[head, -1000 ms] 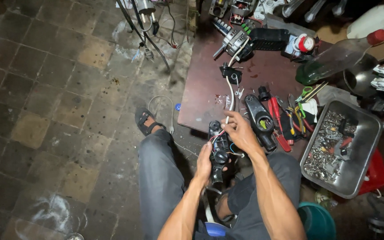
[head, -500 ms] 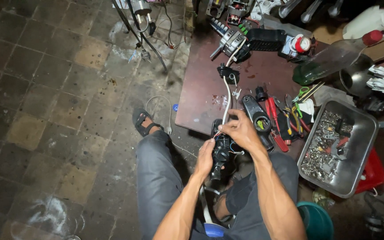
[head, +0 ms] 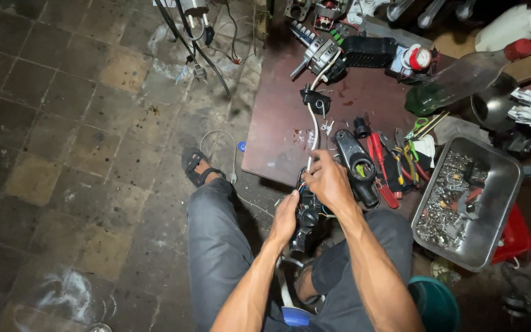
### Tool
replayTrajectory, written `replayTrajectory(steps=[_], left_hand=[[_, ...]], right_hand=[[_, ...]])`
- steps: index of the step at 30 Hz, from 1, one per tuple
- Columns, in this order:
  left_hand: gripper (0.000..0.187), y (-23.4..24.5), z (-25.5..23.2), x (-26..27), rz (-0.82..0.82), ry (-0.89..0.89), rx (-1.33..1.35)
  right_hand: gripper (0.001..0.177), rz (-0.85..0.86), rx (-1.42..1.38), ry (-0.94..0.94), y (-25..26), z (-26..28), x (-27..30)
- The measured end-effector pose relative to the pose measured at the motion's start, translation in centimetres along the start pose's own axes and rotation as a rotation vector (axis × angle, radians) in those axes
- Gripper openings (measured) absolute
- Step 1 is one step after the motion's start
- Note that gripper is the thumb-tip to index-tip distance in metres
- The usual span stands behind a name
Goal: The person sits at a workbench and repairs a black electrical component, likely a motorcycle switch housing. They use pliers to strip wires, insert a small white connector, and tighten a screw with a screwdriver. The person then reassembles the housing and adjusts the internal wiring.
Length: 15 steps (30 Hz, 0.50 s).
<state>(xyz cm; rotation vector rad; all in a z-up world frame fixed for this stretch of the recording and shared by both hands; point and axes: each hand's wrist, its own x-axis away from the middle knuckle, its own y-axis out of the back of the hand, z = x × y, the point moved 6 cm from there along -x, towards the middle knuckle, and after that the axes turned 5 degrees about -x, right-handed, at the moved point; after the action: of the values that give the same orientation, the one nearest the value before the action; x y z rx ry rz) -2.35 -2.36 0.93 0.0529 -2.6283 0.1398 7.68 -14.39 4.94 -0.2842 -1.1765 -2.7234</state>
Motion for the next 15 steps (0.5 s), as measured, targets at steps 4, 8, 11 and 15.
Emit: replayTrajectory(steps=[4, 8, 11, 15], left_hand=[[0.040, 0.0, 0.5, -0.5, 0.002, -0.012, -0.007], [0.034, 0.0, 1.5, -0.8, 0.001, 0.032, -0.006], [0.030, -0.1, 0.1, 0.6, -0.017, 0.097, 0.054], [0.028, 0.0, 0.2, 0.9, -0.039, 0.146, 0.139]], right_hand=[[0.052, -0.019, -0.015, -0.024, -0.5, -0.6, 0.2], [0.045, -0.073, -0.078, -0.003, 0.3, 0.5, 0.7], [0.039, -0.091, -0.261, 0.016, 2.5, 2.0, 2.0], [0.038, -0.119, -0.472, -0.113, 5.4, -1.0, 3.9]])
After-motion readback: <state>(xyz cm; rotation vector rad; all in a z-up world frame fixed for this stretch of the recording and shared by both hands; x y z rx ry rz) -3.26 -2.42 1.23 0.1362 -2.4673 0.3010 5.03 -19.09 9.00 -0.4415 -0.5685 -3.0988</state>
